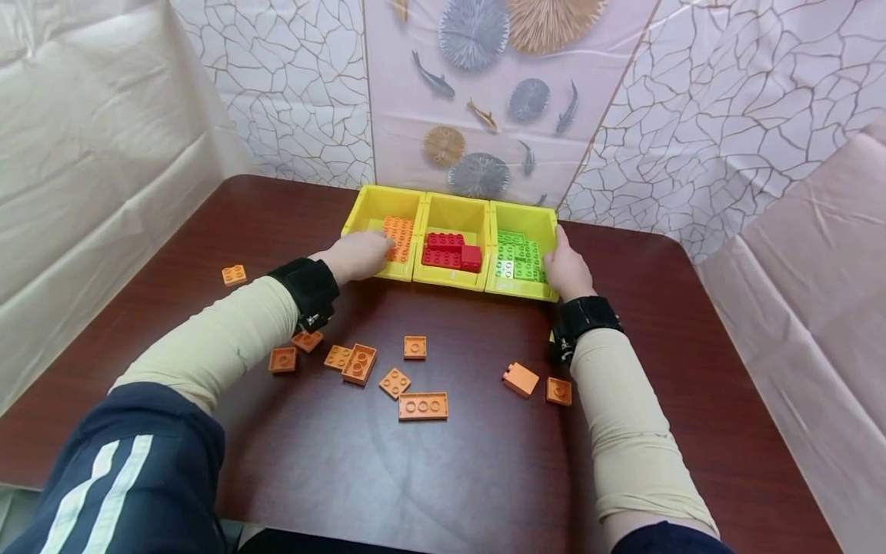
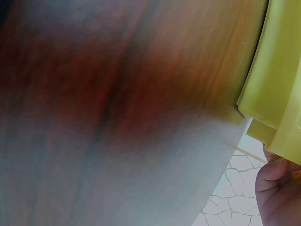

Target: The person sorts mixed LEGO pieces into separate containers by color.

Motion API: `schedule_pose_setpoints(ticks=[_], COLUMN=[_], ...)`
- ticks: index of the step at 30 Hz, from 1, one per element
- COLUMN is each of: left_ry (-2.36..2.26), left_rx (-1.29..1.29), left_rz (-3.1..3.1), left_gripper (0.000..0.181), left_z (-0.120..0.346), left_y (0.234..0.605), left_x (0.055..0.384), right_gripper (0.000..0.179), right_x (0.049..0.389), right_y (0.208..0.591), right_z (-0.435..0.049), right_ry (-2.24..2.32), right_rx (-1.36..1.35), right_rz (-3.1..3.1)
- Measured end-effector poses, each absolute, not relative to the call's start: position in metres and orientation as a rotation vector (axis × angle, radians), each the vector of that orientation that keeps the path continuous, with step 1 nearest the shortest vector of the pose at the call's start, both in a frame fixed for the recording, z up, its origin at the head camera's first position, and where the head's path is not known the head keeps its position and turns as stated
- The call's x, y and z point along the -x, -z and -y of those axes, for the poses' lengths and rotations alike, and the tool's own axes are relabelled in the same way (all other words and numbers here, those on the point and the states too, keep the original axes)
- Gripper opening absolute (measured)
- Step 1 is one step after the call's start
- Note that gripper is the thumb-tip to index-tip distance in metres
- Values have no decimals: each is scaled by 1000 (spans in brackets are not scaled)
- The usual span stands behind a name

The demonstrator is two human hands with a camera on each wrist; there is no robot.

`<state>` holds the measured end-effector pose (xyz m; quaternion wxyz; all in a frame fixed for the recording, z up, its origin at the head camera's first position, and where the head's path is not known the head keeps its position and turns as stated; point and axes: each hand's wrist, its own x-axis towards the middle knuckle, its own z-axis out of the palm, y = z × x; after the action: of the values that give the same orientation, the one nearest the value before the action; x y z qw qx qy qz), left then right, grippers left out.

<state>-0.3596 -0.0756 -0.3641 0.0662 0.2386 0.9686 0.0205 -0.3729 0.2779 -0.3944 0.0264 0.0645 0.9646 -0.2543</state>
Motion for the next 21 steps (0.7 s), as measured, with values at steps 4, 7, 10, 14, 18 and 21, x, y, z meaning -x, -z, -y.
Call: schedule_pose_setpoints(ticks=[4, 7, 10, 14, 18, 21], left_ry=[-101, -99, -94, -152, -141, -45], left_rx=[-745, -751, -829, -1168, -1549, -1702], left_rz=[-2927, -2947, -3009, -3038, -2833, -2673], left_gripper=[25, 28, 29, 27, 27, 26], left_z=[78, 81, 81, 68, 49, 39], left_y=[367, 368, 366, 361, 362, 369], left_x=[360, 356, 344, 308, 256, 226], right_gripper=[61, 61, 61, 61, 61, 61], right_x=[374, 373, 373, 373, 374, 376], right_y=[395, 396, 400, 401, 399, 398], right_z=[-278, -277, -275, -274, -275, -277], right_ry=[789, 795, 801, 790, 786, 783], right_rx=[-207, -207, -201, -188, -178, -177], right_rz=[-2977, -2974, -2973, -2967, -2980, -2994])
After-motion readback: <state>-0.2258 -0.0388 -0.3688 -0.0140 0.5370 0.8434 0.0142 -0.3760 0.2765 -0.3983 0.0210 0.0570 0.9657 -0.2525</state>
